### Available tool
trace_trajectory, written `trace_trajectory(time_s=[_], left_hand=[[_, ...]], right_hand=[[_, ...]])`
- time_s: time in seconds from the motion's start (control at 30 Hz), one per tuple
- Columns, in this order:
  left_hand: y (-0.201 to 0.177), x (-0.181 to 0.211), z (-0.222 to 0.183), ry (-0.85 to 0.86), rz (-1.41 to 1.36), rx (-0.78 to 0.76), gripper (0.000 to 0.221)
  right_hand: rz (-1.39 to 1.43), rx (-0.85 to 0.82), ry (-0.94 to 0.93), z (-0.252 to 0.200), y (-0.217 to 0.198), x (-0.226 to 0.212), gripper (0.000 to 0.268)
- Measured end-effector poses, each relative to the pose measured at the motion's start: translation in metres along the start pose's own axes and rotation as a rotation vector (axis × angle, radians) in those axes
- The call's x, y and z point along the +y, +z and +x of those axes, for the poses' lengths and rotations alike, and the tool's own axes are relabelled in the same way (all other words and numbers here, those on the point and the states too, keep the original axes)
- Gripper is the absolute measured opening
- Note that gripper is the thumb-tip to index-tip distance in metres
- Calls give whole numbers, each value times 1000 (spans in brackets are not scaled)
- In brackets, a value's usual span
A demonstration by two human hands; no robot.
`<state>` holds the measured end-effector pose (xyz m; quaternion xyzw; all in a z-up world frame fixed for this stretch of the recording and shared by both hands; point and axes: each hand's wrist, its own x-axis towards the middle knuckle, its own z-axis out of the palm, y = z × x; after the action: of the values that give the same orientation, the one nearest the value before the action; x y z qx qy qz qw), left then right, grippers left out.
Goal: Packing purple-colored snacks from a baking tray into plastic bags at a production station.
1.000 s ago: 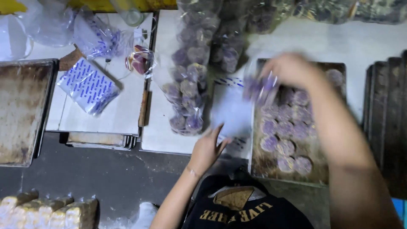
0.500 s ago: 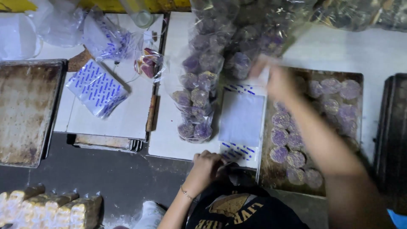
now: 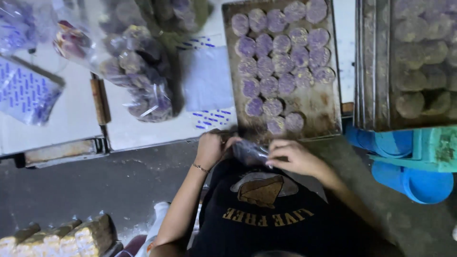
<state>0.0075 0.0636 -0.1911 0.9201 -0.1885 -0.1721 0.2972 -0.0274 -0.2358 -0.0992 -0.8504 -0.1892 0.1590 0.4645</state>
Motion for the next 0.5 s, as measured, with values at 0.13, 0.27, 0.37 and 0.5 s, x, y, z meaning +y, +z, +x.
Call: trace_trajectory(time_s=[0.13, 0.27, 0.37, 0.5], left_hand=[[23, 18, -1, -77, 158, 73, 25], [3, 62, -29, -84, 144, 127, 23], [11, 62, -42, -123, 156, 120, 21], [15, 63, -66, -223, 23, 169, 16]], right_hand=[[-659, 291, -176, -4, -11, 73, 46], [-1167, 276, -156, -11, -7, 106, 38], [-1030, 476, -58, -7, -22, 119, 46], [-570, 869, -188, -28, -16, 150, 37]])
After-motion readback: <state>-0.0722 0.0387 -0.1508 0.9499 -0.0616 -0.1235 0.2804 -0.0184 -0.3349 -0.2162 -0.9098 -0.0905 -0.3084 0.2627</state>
